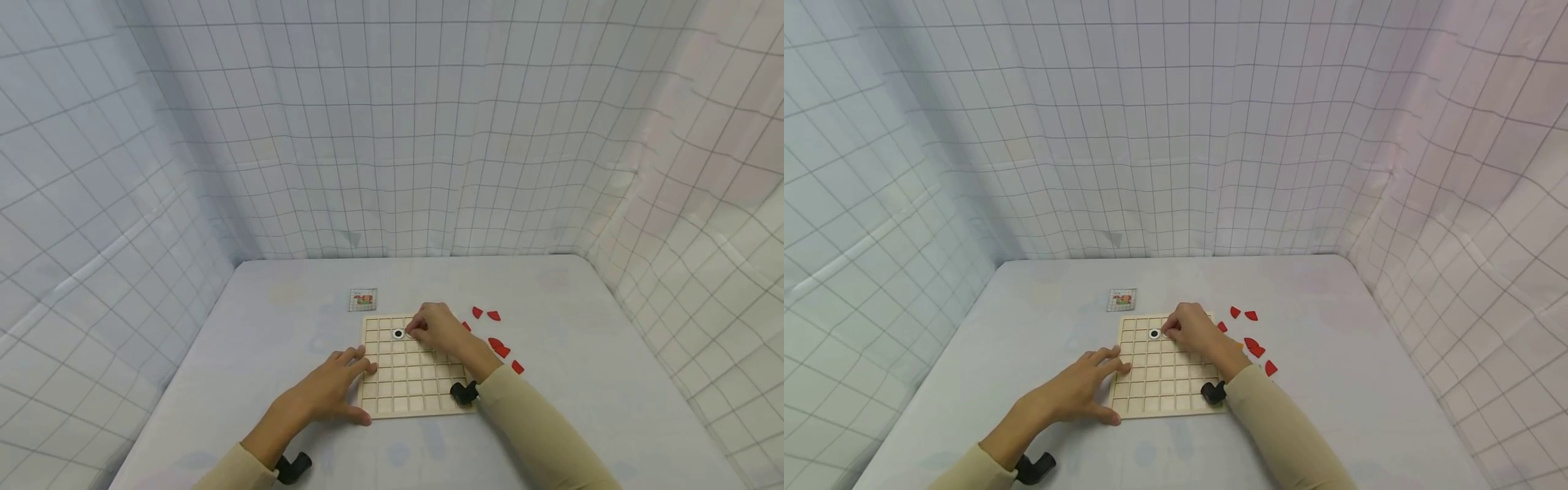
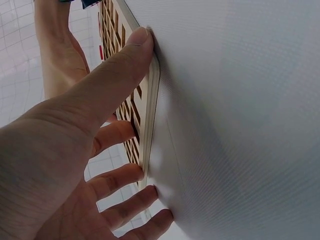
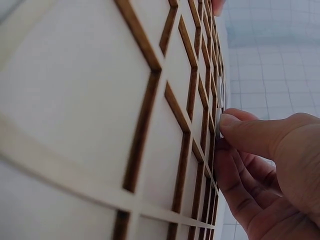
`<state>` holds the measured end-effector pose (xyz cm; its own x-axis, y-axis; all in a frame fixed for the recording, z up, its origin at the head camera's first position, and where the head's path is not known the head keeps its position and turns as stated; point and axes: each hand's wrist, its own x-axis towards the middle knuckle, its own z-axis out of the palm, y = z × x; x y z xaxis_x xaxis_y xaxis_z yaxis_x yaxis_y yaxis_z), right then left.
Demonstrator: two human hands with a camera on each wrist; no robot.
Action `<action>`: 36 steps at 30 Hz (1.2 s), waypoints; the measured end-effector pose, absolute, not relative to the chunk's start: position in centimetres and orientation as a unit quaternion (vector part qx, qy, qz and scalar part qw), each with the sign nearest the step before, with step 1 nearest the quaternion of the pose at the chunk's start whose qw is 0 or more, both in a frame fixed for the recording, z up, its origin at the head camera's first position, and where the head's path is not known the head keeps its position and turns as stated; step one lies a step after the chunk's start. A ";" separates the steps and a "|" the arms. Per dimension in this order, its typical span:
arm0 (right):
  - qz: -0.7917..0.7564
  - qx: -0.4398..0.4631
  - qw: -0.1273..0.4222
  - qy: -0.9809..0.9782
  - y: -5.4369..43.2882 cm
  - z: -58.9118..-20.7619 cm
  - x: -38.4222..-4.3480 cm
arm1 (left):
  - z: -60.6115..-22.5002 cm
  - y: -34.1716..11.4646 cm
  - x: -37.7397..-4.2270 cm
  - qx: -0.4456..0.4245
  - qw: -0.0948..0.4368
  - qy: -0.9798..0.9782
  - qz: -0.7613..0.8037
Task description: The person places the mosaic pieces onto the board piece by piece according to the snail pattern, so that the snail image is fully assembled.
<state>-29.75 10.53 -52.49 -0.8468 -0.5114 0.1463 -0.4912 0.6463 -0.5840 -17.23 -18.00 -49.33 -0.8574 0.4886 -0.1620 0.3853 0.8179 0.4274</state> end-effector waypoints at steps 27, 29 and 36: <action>-0.307 -0.279 0.014 0.910 12.0 -51.9 -29.2 | -49.4 -17.9 -17.1 0.225 0.135 0.945 0.194; -0.311 -0.267 0.014 0.912 12.3 -51.8 -29.1 | -49.3 -17.9 -17.1 0.225 0.136 0.945 0.196; -0.304 -0.259 -0.004 0.917 13.9 -51.5 -29.4 | -49.3 -17.9 -17.0 0.232 0.130 0.944 0.194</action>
